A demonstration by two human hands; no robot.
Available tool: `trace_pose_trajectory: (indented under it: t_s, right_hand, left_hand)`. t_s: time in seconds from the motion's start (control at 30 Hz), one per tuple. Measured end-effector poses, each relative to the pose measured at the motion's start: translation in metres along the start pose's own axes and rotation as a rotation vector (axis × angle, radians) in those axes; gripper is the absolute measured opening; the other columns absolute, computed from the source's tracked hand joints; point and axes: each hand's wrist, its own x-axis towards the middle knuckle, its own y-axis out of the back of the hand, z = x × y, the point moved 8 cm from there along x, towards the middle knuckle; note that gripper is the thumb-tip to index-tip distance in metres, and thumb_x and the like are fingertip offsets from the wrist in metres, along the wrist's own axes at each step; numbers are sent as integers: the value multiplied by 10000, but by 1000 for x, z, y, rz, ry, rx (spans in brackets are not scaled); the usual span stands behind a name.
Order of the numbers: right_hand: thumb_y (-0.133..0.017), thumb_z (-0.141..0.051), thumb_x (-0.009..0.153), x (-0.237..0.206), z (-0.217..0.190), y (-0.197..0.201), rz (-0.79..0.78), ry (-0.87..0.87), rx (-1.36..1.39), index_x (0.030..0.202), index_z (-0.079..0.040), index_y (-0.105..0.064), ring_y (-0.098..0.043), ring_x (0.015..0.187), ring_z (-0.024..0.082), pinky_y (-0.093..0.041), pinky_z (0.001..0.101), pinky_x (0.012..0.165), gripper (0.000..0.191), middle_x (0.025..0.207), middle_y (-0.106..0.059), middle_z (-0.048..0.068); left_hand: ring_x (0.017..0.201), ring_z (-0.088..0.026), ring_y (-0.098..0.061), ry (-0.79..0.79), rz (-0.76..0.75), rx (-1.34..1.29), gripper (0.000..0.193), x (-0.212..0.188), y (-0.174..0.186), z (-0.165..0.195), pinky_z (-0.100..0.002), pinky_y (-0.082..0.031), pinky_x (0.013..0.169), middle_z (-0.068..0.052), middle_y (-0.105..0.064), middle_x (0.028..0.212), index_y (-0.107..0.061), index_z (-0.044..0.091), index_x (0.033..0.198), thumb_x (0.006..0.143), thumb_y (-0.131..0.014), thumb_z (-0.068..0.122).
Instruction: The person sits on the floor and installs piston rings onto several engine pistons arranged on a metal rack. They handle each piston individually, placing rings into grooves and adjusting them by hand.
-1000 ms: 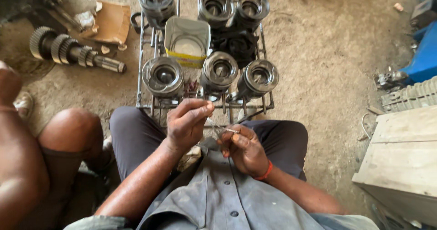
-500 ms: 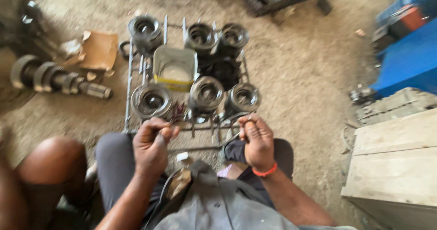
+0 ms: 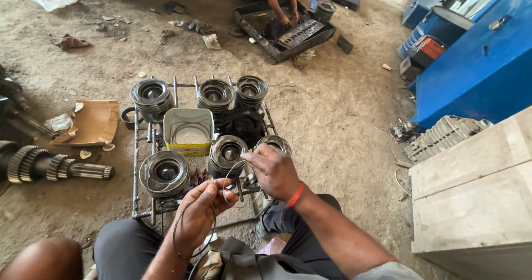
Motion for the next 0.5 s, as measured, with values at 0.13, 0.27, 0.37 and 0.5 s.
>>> trace_pose_trajectory:
  t_s: [0.13,0.27,0.37,0.5]
  right_hand:
    - [-722,-35,848,7,5,-9,35,22,4,1103,-133,-747,-647,835,289,-530,419,732,274,866,-634,64]
    - [-741,-58,858,6,11,-14,51,24,0,1093,-133,-731,-636,837,293,-520,423,745,247,860,-637,62]
    - [-738,-53,855,5,14,-17,32,40,-5,1129,-125,-709,-629,854,303,-510,429,760,286,869,-635,72]
    - [-748,-105,890,3,17,-25,-9,27,-25,1177,-121,-701,-628,914,281,-502,424,830,292,947,-656,63]
  left_hand:
    - [783,-148,-626,-69,24,94,244,14,12,2,-314,-519,754,-47,-656,830,-662,-26,1161,990,-614,142]
    - [707,-102,-546,-74,32,34,225,28,25,-2,-257,-467,674,-9,-601,798,-665,-12,1164,982,-622,114]
    - [663,-81,-503,-92,35,3,226,34,28,-3,-231,-429,603,16,-562,766,-684,8,1166,986,-619,128]
    - [640,-76,-487,-138,113,33,231,40,32,-1,-231,-418,575,15,-557,740,-705,25,1162,989,-614,147]
